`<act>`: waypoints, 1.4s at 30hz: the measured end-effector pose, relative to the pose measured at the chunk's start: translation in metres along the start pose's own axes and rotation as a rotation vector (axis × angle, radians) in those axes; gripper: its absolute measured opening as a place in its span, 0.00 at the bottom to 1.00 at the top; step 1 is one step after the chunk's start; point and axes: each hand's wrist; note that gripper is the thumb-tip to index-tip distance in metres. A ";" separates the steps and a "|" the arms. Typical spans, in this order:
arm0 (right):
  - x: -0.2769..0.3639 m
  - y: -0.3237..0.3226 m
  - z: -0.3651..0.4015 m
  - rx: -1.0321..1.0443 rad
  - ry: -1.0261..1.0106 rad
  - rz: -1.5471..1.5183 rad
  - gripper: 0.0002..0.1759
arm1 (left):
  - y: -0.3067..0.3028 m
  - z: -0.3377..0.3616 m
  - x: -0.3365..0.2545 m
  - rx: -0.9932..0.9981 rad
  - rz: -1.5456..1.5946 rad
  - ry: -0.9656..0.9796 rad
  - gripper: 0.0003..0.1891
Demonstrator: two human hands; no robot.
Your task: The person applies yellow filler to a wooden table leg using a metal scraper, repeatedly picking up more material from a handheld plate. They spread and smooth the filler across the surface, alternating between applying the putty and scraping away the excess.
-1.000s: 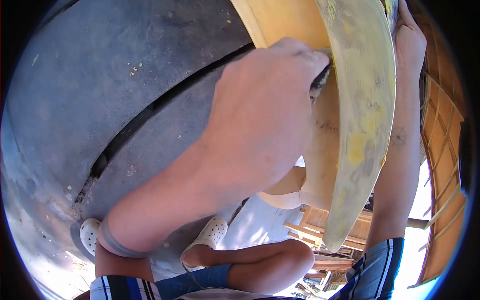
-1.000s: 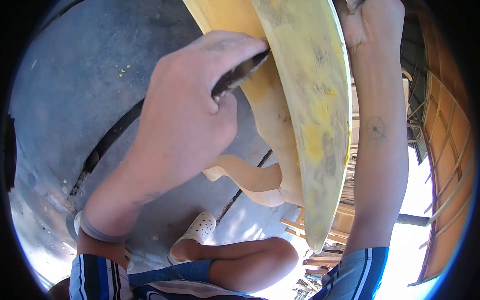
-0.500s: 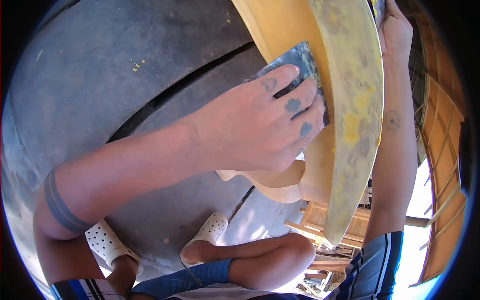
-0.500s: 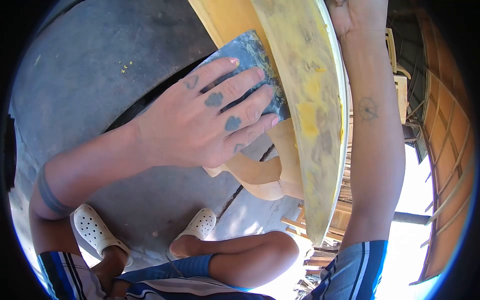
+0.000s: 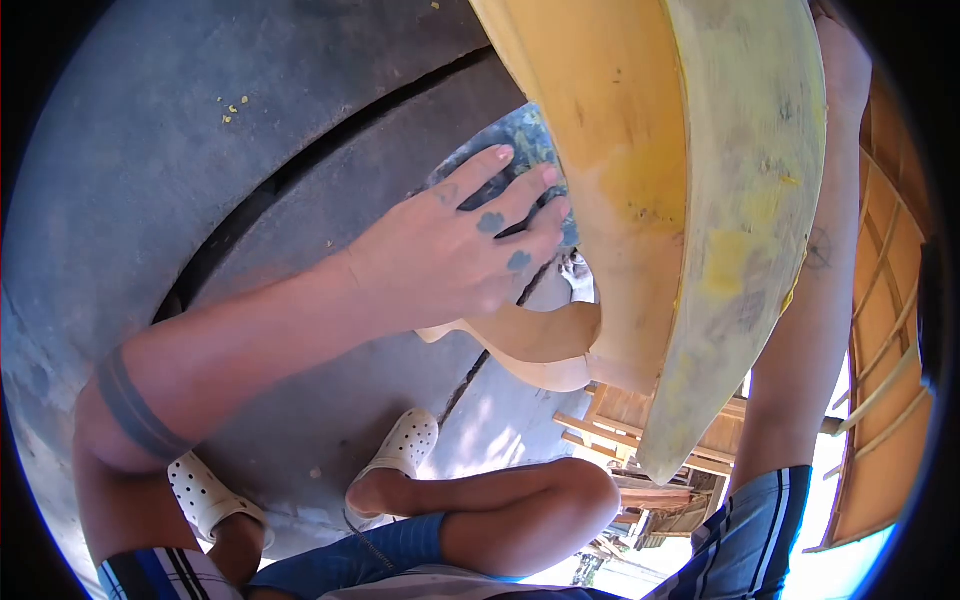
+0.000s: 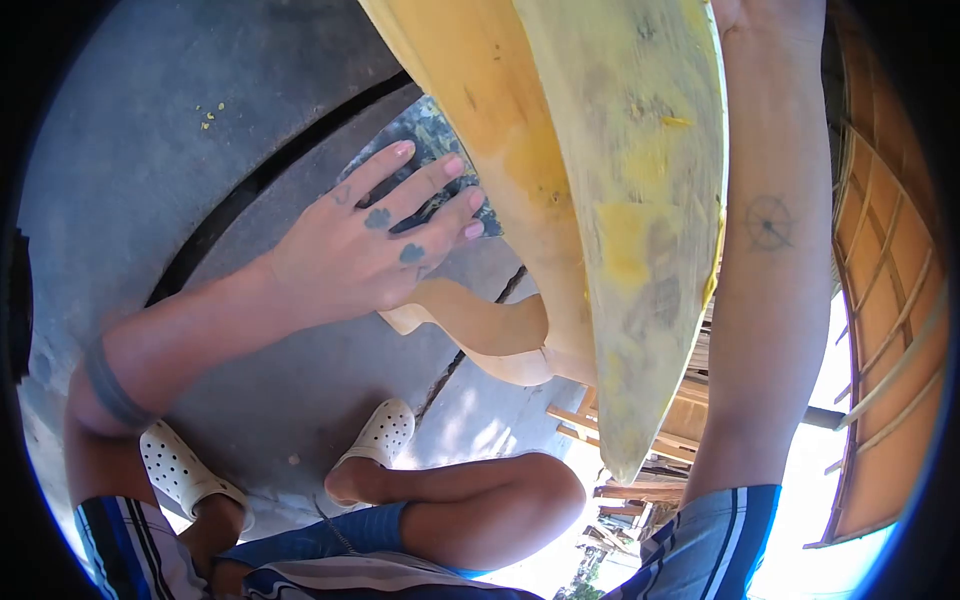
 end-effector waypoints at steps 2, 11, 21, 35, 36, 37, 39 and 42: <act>0.000 -0.001 0.000 0.001 0.003 -0.009 0.22 | -0.017 0.009 0.002 0.170 0.054 -0.034 0.18; -0.003 -0.001 -0.004 0.044 0.041 -0.057 0.21 | -0.076 -0.037 0.026 -0.293 0.277 -0.574 0.28; 0.006 0.002 0.001 0.130 0.036 -0.094 0.21 | -0.040 -0.071 -0.069 -0.269 0.456 -0.750 0.24; 0.006 -0.003 -0.005 0.217 -0.034 -0.190 0.17 | 0.032 -0.069 -0.103 -0.539 0.207 -0.799 0.34; 0.004 -0.003 -0.003 0.195 -0.027 -0.202 0.17 | 0.035 -0.064 -0.126 -0.487 0.251 -0.797 0.34; 0.004 -0.002 -0.005 0.190 -0.053 -0.192 0.16 | 0.031 -0.061 -0.139 -0.436 0.295 -0.787 0.35; 0.003 -0.006 -0.013 0.158 -0.089 -0.207 0.16 | 0.016 -0.038 -0.141 -0.335 0.448 -0.741 0.33; 0.004 -0.014 -0.027 0.124 -0.147 -0.211 0.17 | -0.036 -0.028 -0.078 -0.360 0.392 -0.765 0.31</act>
Point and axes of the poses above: each hand's wrist, its own z-axis away from the middle knuckle, its own y-axis out of the palm, x = y × z, and after that the axes turned 4 degrees about y, right-handed
